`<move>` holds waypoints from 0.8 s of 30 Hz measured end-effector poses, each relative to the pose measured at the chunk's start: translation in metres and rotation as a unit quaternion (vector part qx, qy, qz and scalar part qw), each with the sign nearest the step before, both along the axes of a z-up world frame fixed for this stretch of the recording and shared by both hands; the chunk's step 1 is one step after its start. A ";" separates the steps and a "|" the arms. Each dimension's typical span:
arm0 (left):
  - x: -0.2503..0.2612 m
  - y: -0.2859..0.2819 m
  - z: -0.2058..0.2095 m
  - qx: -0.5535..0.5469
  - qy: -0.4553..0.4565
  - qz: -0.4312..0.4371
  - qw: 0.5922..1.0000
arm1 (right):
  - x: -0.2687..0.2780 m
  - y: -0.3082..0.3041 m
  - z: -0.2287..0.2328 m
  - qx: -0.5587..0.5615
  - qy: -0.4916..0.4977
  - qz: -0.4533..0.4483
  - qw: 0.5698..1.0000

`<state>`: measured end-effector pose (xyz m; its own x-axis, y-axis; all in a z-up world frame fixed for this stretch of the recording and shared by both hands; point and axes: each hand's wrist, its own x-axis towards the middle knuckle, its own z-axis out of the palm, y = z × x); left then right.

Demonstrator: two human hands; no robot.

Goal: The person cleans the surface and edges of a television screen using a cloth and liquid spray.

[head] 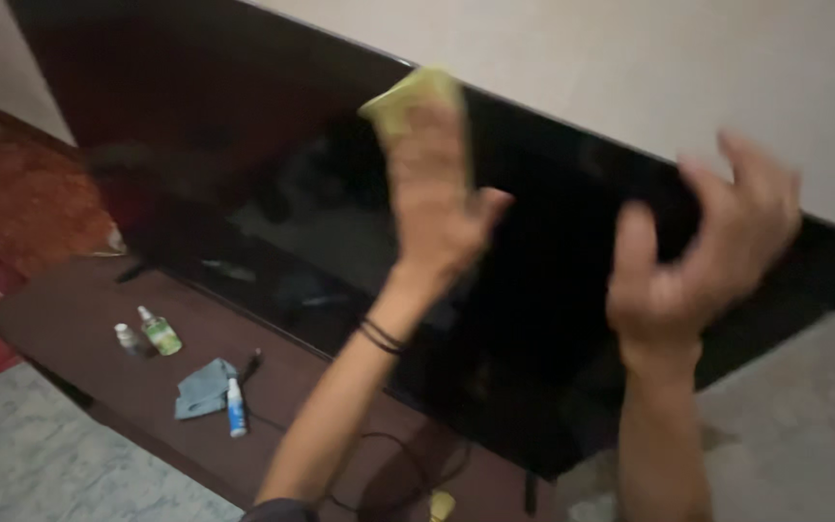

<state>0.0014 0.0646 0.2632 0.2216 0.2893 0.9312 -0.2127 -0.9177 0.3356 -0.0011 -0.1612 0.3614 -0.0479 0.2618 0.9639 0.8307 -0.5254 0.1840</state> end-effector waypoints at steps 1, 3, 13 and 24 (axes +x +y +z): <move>0.003 -0.012 0.005 0.022 0.021 -0.006 1.000 | 0.008 0.013 0.014 -0.007 -0.014 -0.040 0.999; 0.003 -0.038 -0.001 0.092 0.075 -0.012 0.993 | 0.023 0.029 0.030 -0.018 -0.021 -0.101 0.994; -0.011 0.067 -0.007 -0.057 -0.037 0.008 0.998 | 0.061 0.039 0.014 -0.056 0.086 -0.190 0.976; -0.016 0.008 -0.056 0.114 0.095 0.018 0.989 | 0.071 0.028 -0.001 -0.079 0.011 -0.260 0.962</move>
